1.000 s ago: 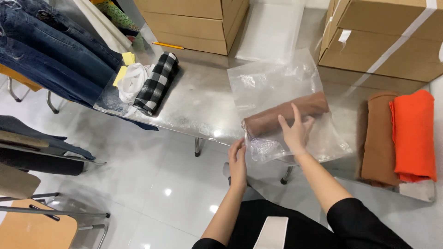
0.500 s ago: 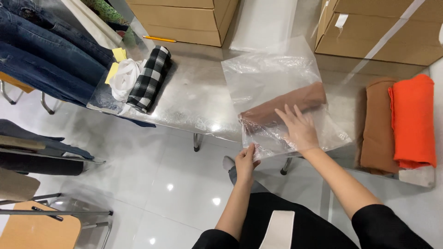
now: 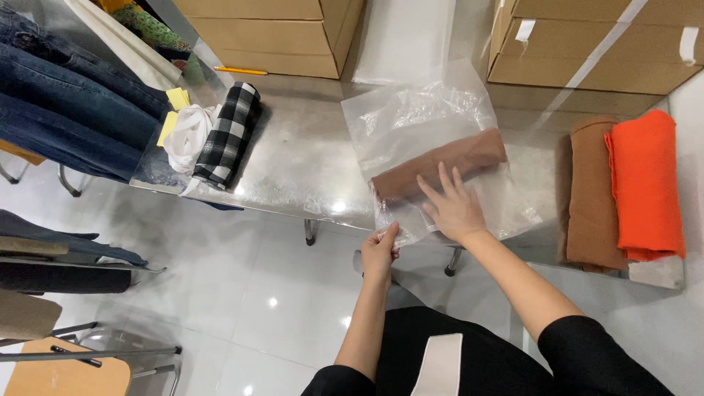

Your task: The person wraps a folded brown garment in bubble wrap on a metal table. They place the wrapped item into a cardboard box, close the box, and then tie it securely with a white ribbon.

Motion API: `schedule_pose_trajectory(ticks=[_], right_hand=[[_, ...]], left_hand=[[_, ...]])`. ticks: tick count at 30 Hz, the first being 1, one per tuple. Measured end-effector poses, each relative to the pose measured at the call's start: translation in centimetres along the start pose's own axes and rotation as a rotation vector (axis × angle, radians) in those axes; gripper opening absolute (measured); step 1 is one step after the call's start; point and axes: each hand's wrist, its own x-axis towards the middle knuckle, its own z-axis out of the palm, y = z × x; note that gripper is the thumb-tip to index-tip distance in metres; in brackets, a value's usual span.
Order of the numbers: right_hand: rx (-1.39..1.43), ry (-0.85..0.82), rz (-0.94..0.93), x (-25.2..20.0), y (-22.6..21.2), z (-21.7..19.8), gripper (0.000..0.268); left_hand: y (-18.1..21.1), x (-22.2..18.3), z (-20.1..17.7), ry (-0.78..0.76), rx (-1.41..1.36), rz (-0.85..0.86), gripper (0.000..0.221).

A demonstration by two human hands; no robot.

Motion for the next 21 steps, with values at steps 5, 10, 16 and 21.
schedule_pose_trajectory(ticks=[5, 10, 16, 21], right_hand=[[0.056, -0.046, 0.036, 2.4, -1.8, -1.5, 0.060], [0.098, -0.042, 0.005, 5.4, -4.2, -3.7, 0.059], [0.095, -0.092, 0.010, 9.0, -6.3, -3.9, 0.062], [-0.003, 0.015, 0.010, 8.9, -6.0, -2.9, 0.067]], left_hand=[[1.4, 0.4, -1.1, 0.015, 0.047, 0.053, 0.033], [2.8, 0.4, -2.8, 0.034, 0.050, 0.091, 0.030], [2.5, 1.6, -6.0, 0.033, 0.080, 0.092, 0.029], [3.8, 0.4, -8.4, -0.028, 0.092, -0.067, 0.045]])
